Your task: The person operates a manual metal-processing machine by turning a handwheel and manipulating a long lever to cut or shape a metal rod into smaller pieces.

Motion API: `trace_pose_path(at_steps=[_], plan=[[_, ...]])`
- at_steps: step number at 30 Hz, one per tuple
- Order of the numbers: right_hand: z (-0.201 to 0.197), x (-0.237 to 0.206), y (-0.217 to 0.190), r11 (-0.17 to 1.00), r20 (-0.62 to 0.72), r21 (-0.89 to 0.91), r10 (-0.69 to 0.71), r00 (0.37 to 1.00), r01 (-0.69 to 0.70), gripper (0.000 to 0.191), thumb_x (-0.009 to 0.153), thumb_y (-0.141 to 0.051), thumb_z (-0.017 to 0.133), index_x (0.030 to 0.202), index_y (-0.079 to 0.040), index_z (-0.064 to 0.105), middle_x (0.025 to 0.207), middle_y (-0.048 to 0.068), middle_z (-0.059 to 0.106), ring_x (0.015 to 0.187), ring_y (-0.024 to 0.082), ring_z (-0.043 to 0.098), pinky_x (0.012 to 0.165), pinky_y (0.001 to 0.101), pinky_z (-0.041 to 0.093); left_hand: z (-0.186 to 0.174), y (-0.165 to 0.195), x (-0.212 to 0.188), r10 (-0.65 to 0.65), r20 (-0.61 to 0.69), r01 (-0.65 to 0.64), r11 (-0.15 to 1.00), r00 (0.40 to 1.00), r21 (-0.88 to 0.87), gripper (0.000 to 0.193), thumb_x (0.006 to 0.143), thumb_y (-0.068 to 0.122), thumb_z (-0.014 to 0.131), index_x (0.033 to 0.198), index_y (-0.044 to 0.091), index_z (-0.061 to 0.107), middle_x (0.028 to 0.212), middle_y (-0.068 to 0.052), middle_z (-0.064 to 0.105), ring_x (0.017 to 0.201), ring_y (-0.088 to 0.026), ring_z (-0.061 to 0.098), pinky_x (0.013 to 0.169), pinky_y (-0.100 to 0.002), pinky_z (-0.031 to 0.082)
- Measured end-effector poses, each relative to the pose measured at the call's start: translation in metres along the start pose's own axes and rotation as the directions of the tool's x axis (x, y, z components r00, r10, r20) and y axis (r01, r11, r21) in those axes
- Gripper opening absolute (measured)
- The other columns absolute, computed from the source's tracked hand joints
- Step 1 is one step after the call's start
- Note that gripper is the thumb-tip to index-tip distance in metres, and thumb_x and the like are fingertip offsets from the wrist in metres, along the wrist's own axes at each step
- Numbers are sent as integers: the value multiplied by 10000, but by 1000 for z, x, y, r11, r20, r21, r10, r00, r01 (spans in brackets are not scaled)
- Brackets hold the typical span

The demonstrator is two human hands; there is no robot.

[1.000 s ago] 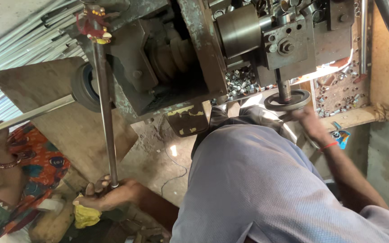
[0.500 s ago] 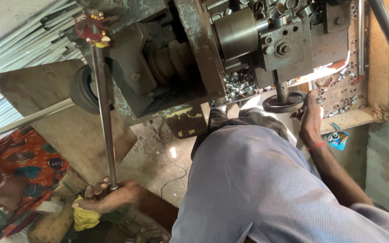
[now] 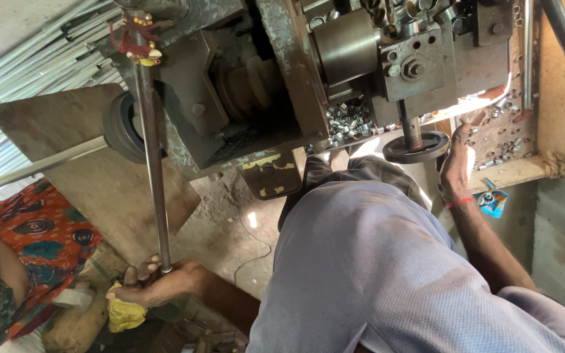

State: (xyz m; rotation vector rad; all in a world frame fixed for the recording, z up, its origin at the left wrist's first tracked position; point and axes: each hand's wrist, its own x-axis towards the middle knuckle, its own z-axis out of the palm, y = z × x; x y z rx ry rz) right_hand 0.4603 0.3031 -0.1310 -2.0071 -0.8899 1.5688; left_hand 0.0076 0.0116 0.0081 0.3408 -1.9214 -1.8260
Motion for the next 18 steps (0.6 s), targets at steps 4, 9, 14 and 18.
trace_pose_path(at_steps=[4, 9, 14, 18], plan=[[7, -20, 7, 914, -1, -405, 28, 1000, -26, 872, 1092, -760, 446, 814, 50, 610, 614, 44, 493, 496, 118, 438, 461, 302, 307, 1, 2, -3, -34, -25, 34, 999, 999, 4, 531, 999, 571, 581, 854, 61, 549, 666, 24, 429, 546, -69, 472, 509, -209, 476], [40, -14, 17, 673, 369, -733, 276, 888, 96, 568, 1058, -526, 490, 1083, 2, 698, 941, 150, 564, 849, 240, 503, 735, 407, 401, 1, 2, -2, -10, -30, 10, 1000, 1000, 11, 542, 990, 563, 601, 868, 35, 583, 728, 16, 431, 605, -73, 456, 534, -218, 453], [15, 7, 1, 780, 489, -572, 74, 869, 255, 474, 1088, -374, 385, 1310, -6, 585, 1226, 183, 621, 1152, 284, 569, 1020, 451, 467, -2, 0, 1, -46, -38, 45, 998, 998, -36, 530, 976, 557, 627, 876, 39, 571, 760, 13, 425, 617, -87, 440, 536, -230, 438], [-14, -4, -18, 812, 513, -576, 268, 815, 96, 470, 1046, -370, 412, 1319, -35, 596, 1265, 132, 657, 1217, 230, 559, 1066, 418, 413, -4, -4, 5, -82, -37, 80, 995, 996, -56, 530, 979, 561, 628, 867, 48, 559, 743, 11, 402, 599, -85, 431, 526, -220, 421]])
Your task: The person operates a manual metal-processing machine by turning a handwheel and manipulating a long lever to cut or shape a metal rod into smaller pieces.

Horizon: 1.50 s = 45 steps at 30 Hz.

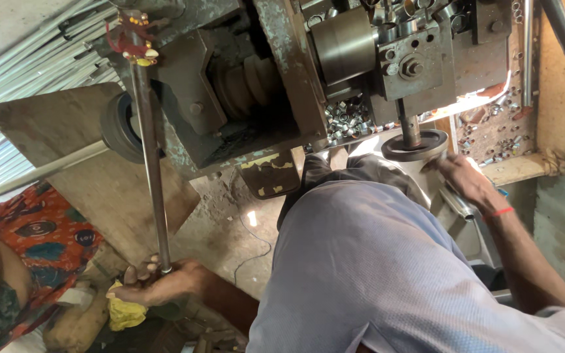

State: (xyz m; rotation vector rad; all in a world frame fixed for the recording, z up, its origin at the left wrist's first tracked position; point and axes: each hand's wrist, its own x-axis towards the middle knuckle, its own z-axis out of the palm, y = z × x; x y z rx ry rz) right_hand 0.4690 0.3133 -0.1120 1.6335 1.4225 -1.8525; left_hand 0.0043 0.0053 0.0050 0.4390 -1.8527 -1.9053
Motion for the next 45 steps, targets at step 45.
trace_pose_path(at_steps=[45], plan=[[23, 27, 6, 778, -536, 590, 176, 826, 217, 865, 1035, -803, 402, 1212, 6, 652, 862, -3, 590, 667, 75, 439, 553, 251, 323, 10, 8, -10, 68, 7, -68, 996, 998, 65, 575, 964, 613, 604, 788, 72, 516, 647, 23, 389, 519, -84, 422, 470, -223, 427]])
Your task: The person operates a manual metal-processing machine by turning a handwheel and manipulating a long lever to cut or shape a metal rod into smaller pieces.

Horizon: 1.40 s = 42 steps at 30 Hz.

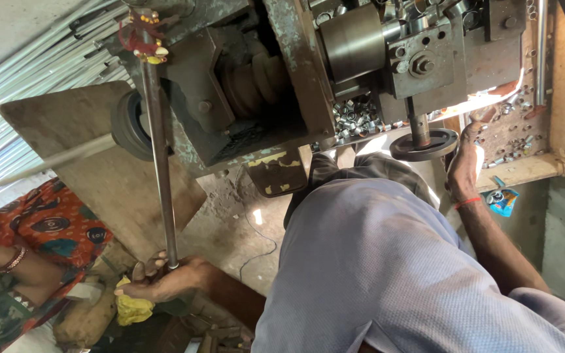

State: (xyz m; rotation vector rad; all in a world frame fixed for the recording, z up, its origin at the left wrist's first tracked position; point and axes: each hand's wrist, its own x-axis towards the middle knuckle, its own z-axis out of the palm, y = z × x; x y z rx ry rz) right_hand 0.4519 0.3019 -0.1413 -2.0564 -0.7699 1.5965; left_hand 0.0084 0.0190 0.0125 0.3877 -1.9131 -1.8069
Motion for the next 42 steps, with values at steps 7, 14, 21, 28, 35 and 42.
trace_pose_path(at_steps=[7, 14, 21, 28, 35, 42], plan=[[-3, 4, -6, 964, 141, 95, -260, 955, 248, 908, 932, -849, 409, 1386, -63, 375, 1055, -67, 692, 842, 24, 632, 638, 215, 496, -3, -2, 3, -19, 5, 19, 999, 1000, -31, 582, 984, 605, 597, 826, 48, 541, 679, 20, 392, 555, -76, 415, 499, -215, 420], [3, -26, 2, 948, 72, -319, 15, 997, 8, 771, 1093, -720, 372, 961, 1, 613, 682, 29, 473, 582, 92, 386, 497, 282, 281, -4, -2, 4, -51, 0, 51, 997, 999, -52, 573, 972, 600, 609, 836, 47, 545, 684, 23, 392, 564, -80, 409, 497, -214, 405], [21, -10, 6, 584, 534, -705, 64, 843, 403, 404, 1015, -404, 515, 1196, -79, 671, 1027, 140, 703, 880, 258, 597, 747, 395, 450, -2, -3, 5, -69, 38, 74, 983, 997, -170, 521, 967, 558, 657, 850, 65, 535, 681, 23, 384, 556, -77, 389, 490, -218, 378], [-22, -6, -12, 802, 572, -565, 209, 793, 197, 468, 1026, -380, 474, 1219, 1, 665, 1264, 162, 677, 1245, 248, 569, 1071, 400, 415, -1, 1, 0, -59, 15, 60, 992, 998, -112, 531, 954, 569, 659, 846, 62, 545, 666, 36, 402, 565, -78, 423, 514, -206, 400], [15, 17, -21, 366, 625, -746, 96, 775, 556, 458, 986, -374, 522, 1221, -13, 678, 1195, 157, 721, 1116, 235, 650, 1015, 394, 480, -18, -6, -8, -82, 25, 85, 985, 996, -149, 503, 951, 525, 651, 840, 37, 602, 707, -4, 496, 602, -90, 478, 531, -223, 421], [19, 8, -7, 534, 647, -638, -20, 762, 555, 428, 989, -321, 552, 1254, -1, 655, 1200, 162, 738, 1108, 242, 691, 1003, 393, 506, -11, -10, 9, -58, 43, 65, 984, 997, -167, 492, 958, 559, 657, 817, 101, 548, 706, 32, 425, 588, -85, 408, 521, -240, 355]])
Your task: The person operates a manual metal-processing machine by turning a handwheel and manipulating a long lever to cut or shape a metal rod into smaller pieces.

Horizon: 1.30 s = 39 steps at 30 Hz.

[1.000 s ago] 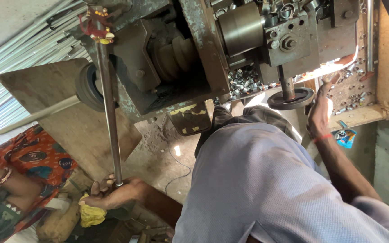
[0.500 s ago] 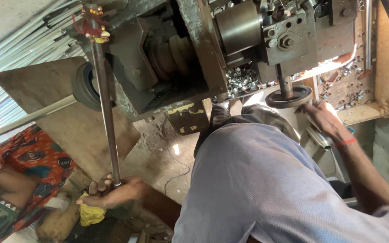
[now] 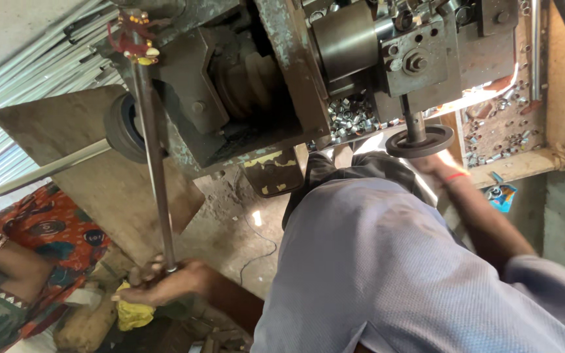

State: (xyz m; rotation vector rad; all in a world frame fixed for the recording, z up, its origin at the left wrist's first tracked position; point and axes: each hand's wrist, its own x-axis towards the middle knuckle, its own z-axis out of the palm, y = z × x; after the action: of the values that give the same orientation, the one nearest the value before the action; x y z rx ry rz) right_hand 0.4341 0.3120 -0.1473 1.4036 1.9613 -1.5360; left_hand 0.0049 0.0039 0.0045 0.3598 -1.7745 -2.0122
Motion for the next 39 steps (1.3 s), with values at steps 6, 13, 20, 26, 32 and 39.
trace_pose_path(at_steps=[6, 13, 20, 26, 32, 39], plan=[[-5, -33, 12, 904, 6, 383, 206, 979, -192, 387, 1001, -261, 579, 1225, 16, 731, 1134, 188, 787, 1048, 273, 721, 961, 418, 532, 9, 5, -3, -3, -8, 4, 996, 1000, 91, 555, 974, 600, 649, 767, 138, 420, 650, 52, 314, 536, -75, 326, 481, -221, 314], [5, -23, 11, 968, -73, 245, 72, 995, -52, 469, 997, -388, 570, 1186, 23, 697, 1094, 188, 735, 1042, 268, 677, 948, 419, 515, 13, 4, -4, 47, -39, -43, 994, 998, 104, 537, 963, 585, 636, 808, 83, 524, 663, 37, 378, 546, -78, 382, 482, -226, 371], [16, -37, 11, 462, -263, 886, 547, 795, -25, 675, 1100, -646, 493, 996, 17, 562, 825, 96, 509, 723, 218, 588, 705, 444, 547, 8, 4, -4, 32, -15, -31, 997, 999, 77, 547, 980, 586, 624, 813, 78, 510, 659, 34, 387, 549, -72, 410, 491, -213, 387], [-5, -25, 13, 585, -343, 810, 507, 791, -23, 830, 1022, -782, 342, 1000, -46, 725, 769, -33, 628, 609, 75, 435, 559, 257, 376, 8, 5, -4, 28, -6, -28, 996, 1000, 89, 546, 975, 593, 629, 827, 80, 510, 669, 41, 377, 553, -66, 402, 497, -209, 390], [-2, -13, 9, 539, -377, 837, 439, 815, 96, 621, 982, -796, 370, 1214, -287, 638, 811, -81, 641, 620, 28, 449, 528, 228, 342, 11, 6, -8, 20, -13, -19, 995, 1000, 94, 542, 977, 592, 618, 830, 82, 507, 669, 37, 374, 549, -67, 400, 498, -211, 407], [2, -38, 10, 681, -326, 706, 557, 764, -195, 805, 1090, -766, 386, 874, 2, 492, 671, 31, 441, 532, 97, 370, 470, 275, 277, 13, 9, -11, 22, -29, -17, 989, 999, 146, 544, 969, 597, 604, 841, 76, 517, 665, 34, 393, 546, -69, 440, 494, -210, 437]])
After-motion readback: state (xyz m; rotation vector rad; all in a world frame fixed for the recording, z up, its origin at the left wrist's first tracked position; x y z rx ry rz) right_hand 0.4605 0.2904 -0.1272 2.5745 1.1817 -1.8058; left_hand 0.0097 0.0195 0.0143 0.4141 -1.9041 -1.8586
